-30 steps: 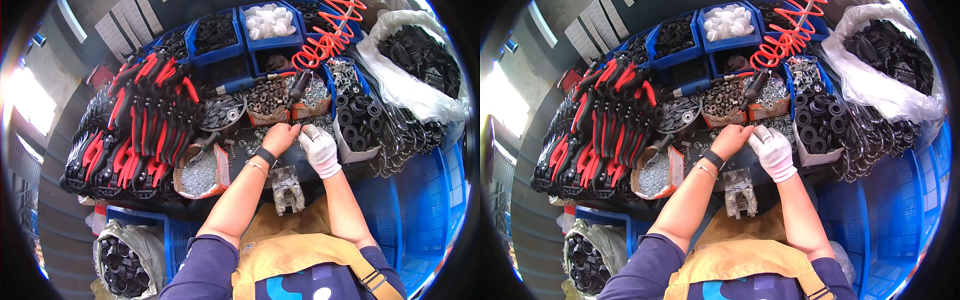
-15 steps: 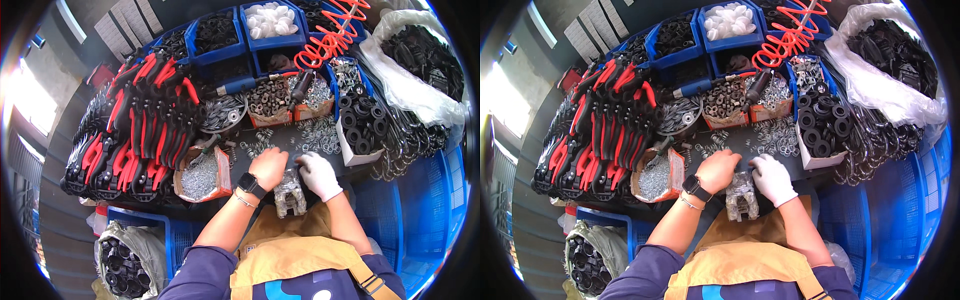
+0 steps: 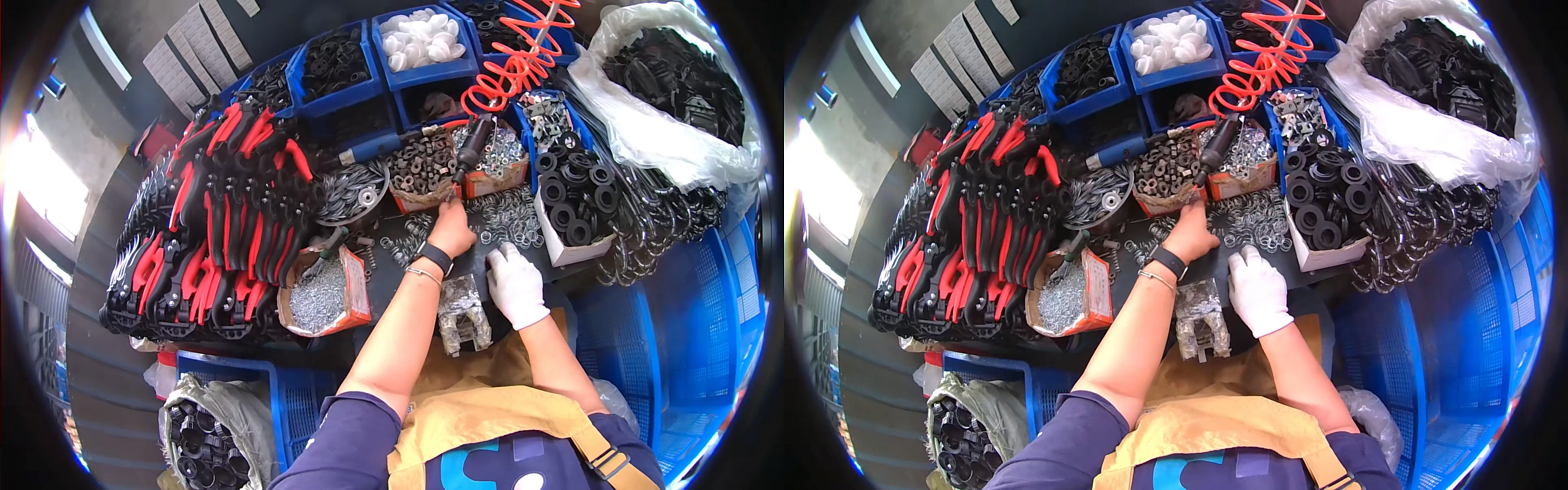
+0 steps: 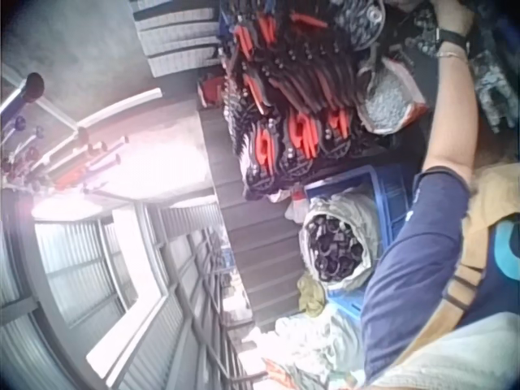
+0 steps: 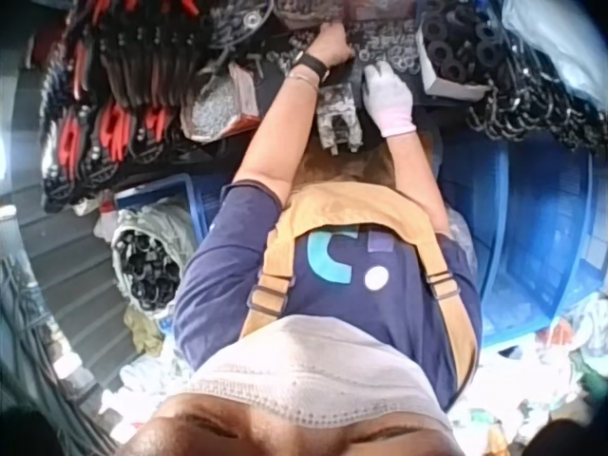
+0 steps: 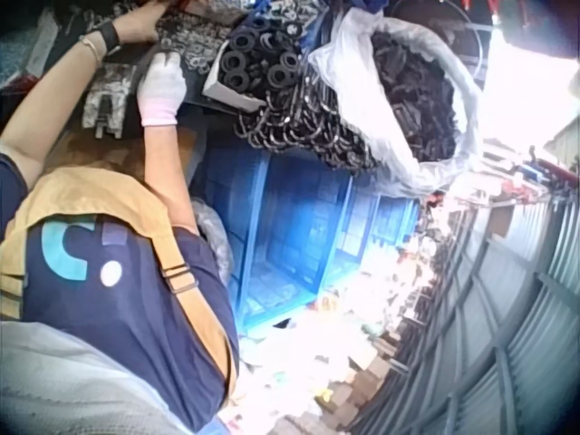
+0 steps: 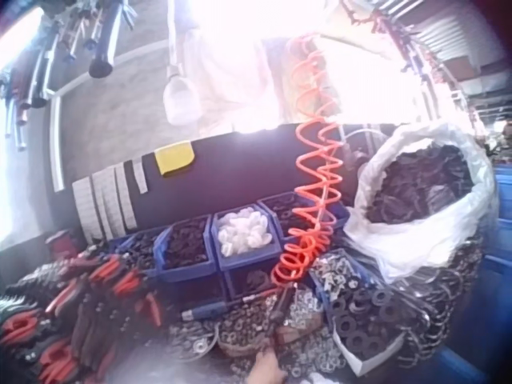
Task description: The person assembles small mechanical hardware components by hand, combining metal pins, washers, and rubber gaskets into component housings.
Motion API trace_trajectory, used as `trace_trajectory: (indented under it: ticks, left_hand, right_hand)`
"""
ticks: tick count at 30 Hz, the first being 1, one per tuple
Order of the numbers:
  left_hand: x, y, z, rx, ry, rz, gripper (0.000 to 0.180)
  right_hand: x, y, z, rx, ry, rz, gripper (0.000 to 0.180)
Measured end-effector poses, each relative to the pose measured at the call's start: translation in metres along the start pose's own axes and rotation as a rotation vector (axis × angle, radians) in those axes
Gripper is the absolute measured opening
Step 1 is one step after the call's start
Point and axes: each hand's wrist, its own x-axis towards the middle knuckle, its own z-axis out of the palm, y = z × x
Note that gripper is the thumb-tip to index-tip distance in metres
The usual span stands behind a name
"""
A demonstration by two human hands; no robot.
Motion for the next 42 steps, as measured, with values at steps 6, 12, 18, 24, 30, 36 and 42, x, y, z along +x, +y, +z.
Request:
trace_trajectory:
  ticks: [6, 12, 18, 24, 30, 36, 42]
  left_hand:
    - [0.009, 0.025, 0.024, -0.119, -0.033, -0.065, 0.071]
    - [-0.003, 0.012, 0.015, -0.186, 0.094, 0.071, 0.059]
    - [-0.027, 0.003, 0.006, -0.239, 0.187, 0.161, 0.049]
    - [-0.083, 0.043, -0.036, -0.557, -0.047, 0.238, 0.029]
    - [-0.092, 0.029, -0.032, -0.609, 0.115, 0.091, 0.020]
    - [-0.101, 0.028, -0.025, -0.745, 0.213, 0.040, 0.016]
    - [-0.103, 0.019, -0.019, -0.706, 0.250, 0.076, 0.011]
  right_hand:
    - [0.008, 0.005, -0.007, -0.004, -0.066, 0.174, 0.024]
    - [0.003, 0.020, -0.005, 0.269, 0.075, 0.071, 0.025]
    - [0.026, 0.011, -0.028, 1.794, -0.217, 0.831, 0.054]
    - [0.035, 0.008, -0.028, 1.844, -0.346, 0.823, 0.056]
    - [0.032, -0.008, -0.025, 1.896, -0.368, 0.760, 0.030]
    - [0.028, -0.010, -0.018, 1.819, -0.310, 0.746, 0.021]
    - [0.026, -0.006, -0.013, 1.835, -0.323, 0.713, 0.019]
